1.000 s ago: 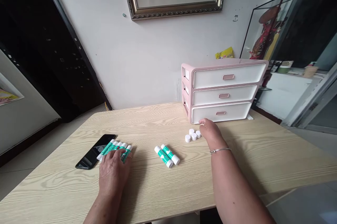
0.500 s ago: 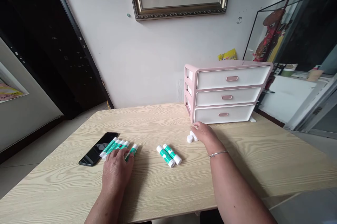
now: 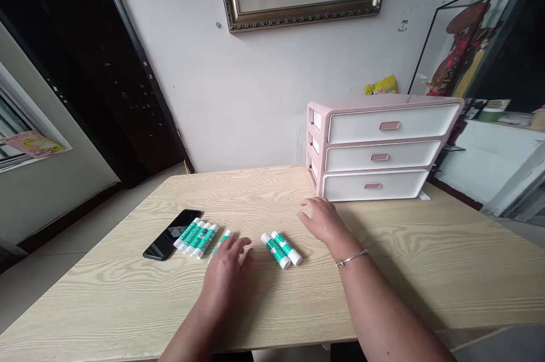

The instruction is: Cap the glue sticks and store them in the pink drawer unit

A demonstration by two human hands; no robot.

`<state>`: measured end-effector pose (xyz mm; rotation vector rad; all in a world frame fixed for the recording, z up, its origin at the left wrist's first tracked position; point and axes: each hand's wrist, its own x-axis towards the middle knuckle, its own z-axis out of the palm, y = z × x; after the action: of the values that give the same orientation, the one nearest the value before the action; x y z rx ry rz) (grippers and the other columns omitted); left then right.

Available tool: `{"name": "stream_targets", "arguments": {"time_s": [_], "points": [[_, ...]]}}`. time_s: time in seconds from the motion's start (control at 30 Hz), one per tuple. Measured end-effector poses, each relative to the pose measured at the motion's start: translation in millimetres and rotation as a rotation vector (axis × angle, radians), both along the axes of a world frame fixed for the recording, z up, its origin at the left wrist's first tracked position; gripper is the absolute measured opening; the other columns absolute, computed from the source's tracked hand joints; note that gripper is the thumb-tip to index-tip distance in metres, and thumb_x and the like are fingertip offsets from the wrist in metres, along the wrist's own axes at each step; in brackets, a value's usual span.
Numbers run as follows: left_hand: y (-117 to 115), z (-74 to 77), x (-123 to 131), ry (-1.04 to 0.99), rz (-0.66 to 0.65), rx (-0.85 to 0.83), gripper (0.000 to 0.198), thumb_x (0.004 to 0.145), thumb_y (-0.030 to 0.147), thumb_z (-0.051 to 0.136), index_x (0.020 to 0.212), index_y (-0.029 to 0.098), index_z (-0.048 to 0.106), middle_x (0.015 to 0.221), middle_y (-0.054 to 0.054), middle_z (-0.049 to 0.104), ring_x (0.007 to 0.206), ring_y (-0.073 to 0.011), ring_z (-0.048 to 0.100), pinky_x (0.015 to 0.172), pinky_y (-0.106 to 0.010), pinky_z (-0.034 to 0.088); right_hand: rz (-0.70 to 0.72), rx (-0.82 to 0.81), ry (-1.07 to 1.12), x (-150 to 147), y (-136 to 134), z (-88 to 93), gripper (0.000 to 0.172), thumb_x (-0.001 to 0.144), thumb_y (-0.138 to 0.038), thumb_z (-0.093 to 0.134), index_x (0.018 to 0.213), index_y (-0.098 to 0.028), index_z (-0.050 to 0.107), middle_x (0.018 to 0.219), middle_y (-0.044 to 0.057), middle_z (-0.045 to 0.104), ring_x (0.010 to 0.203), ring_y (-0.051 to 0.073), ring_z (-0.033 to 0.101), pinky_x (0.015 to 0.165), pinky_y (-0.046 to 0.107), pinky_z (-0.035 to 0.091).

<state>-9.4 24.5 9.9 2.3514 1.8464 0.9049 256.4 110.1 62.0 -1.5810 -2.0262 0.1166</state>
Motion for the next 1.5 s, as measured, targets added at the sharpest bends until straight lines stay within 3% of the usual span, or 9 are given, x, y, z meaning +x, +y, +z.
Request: {"name": "stream_targets", "arguments": {"time_s": [0.17, 0.33, 0.5, 0.6, 0.87, 1.07, 1.2, 1.3, 1.5], "points": [[-12, 24.3, 49, -0.029, -0.178, -0.22, 0.032, 0.096, 0.042, 0.046, 0.119, 0.03, 0.065, 0.103, -0.007, 0.065, 0.092, -0.0212, 0.062, 0.081, -0.032, 0.048, 0.202, 0.043, 0.123, -23, -7, -3.8, 0.016, 0.088, -0.023, 0.056, 0.09, -0.022, 0.072, 0.092, 0.004, 0.073, 0.092, 0.017, 0.063, 0.084, 0.026, 0.044], [-14, 42.6, 62, 0.039, -0.036, -0.285, 0.029, 0.093, 0.043, 0.048, 0.107, 0.024, 0.065, 0.1, -0.01, 0.065, 0.097, -0.026, 0.061, 0.081, -0.035, 0.045, 0.196, 0.014, 0.177, -25, -11, -5.0, 0.017, 0.089, -0.027, 0.055, 0.089, -0.024, 0.072, 0.081, 0.002, 0.072, 0.08, 0.016, 0.064, 0.072, 0.024, 0.042], [-11, 40.3, 52, 0.151, 0.162, -0.277, 0.015, 0.088, 0.022, 0.048, 0.1, 0.02, 0.056, 0.097, -0.01, 0.066, 0.095, -0.0254, 0.063, 0.08, -0.033, 0.043, 0.182, -0.034, 0.241, -28, -17, 3.6, 0.018, 0.089, -0.03, 0.054, 0.088, -0.024, 0.071, 0.069, 0.0, 0.069, 0.064, 0.015, 0.06, 0.061, 0.024, 0.037], [-11, 35.9, 43, 0.054, 0.204, -0.269, 0.011, 0.092, 0.019, 0.04, 0.098, 0.02, 0.05, 0.091, -0.01, 0.067, 0.084, -0.0228, 0.065, 0.07, -0.03, 0.042, 0.227, -0.055, 0.316, -33, -20, 2.2, 0.019, 0.09, -0.032, 0.054, 0.088, -0.023, 0.07, 0.066, -0.001, 0.067, 0.061, 0.014, 0.058, 0.059, 0.024, 0.036], [-20, 34.2, 40, -0.301, -0.076, -0.129, 0.019, 0.098, 0.031, 0.039, 0.114, 0.021, 0.045, 0.097, -0.008, 0.067, 0.081, -0.02, 0.063, 0.073, -0.032, 0.046, 0.408, -0.114, 0.455, -47, -33, 3.3, 0.043, 0.1, -0.051, 0.037, 0.084, -0.02, 0.063, 0.062, -0.003, 0.057, 0.059, 0.012, 0.051, 0.057, 0.022, 0.035], [-16, 38.0, 61, -0.292, -0.145, -0.1, 0.029, 0.098, 0.032, 0.043, 0.125, 0.024, 0.047, 0.111, -0.01, 0.067, 0.097, -0.0224, 0.064, 0.082, -0.033, 0.046, 0.381, -0.076, 0.435, -55, -34, -4.4, 0.025, 0.097, -0.034, 0.043, 0.088, -0.021, 0.062, 0.068, -0.002, 0.062, 0.065, 0.013, 0.055, 0.064, 0.023, 0.038], [-10, 43.7, 69, -0.188, -0.096, -0.201, 0.025, 0.097, 0.042, 0.044, 0.106, 0.022, 0.058, 0.092, -0.009, 0.07, 0.084, -0.0236, 0.064, 0.072, -0.031, 0.042, 0.354, -0.119, 0.52, -54, -30, -8.2, 0.021, 0.09, -0.023, 0.043, 0.097, -0.021, 0.063, 0.055, -0.006, 0.051, 0.053, 0.012, 0.048, 0.054, 0.022, 0.035], [-11, 50.4, 71, -0.353, -0.19, -0.309, 0.033, 0.097, 0.049, 0.041, 0.092, 0.02, 0.057, 0.079, -0.005, 0.065, 0.07, -0.0184, 0.059, 0.065, -0.028, 0.04, 0.403, -0.15, 0.641, -54, -33, -4.2, 0.023, 0.086, -0.02, 0.042, 0.092, -0.021, 0.064, 0.051, -0.007, 0.045, 0.048, 0.011, 0.045, 0.049, 0.021, 0.034], [-25, 61.4, 71, -0.975, -0.397, -0.659, 0.048, 0.091, 0.064, 0.042, 0.088, 0.018, 0.055, 0.052, 0.008, 0.04, 0.046, -0.0096, 0.036, 0.048, -0.023, 0.035, 0.528, -0.249, 0.791, -56, -39, -2.0, 0.02, 0.085, -0.024, 0.042, 0.088, -0.021, 0.061, 0.051, -0.007, 0.048, 0.042, 0.01, 0.048, 0.044, 0.02, 0.037]]}}
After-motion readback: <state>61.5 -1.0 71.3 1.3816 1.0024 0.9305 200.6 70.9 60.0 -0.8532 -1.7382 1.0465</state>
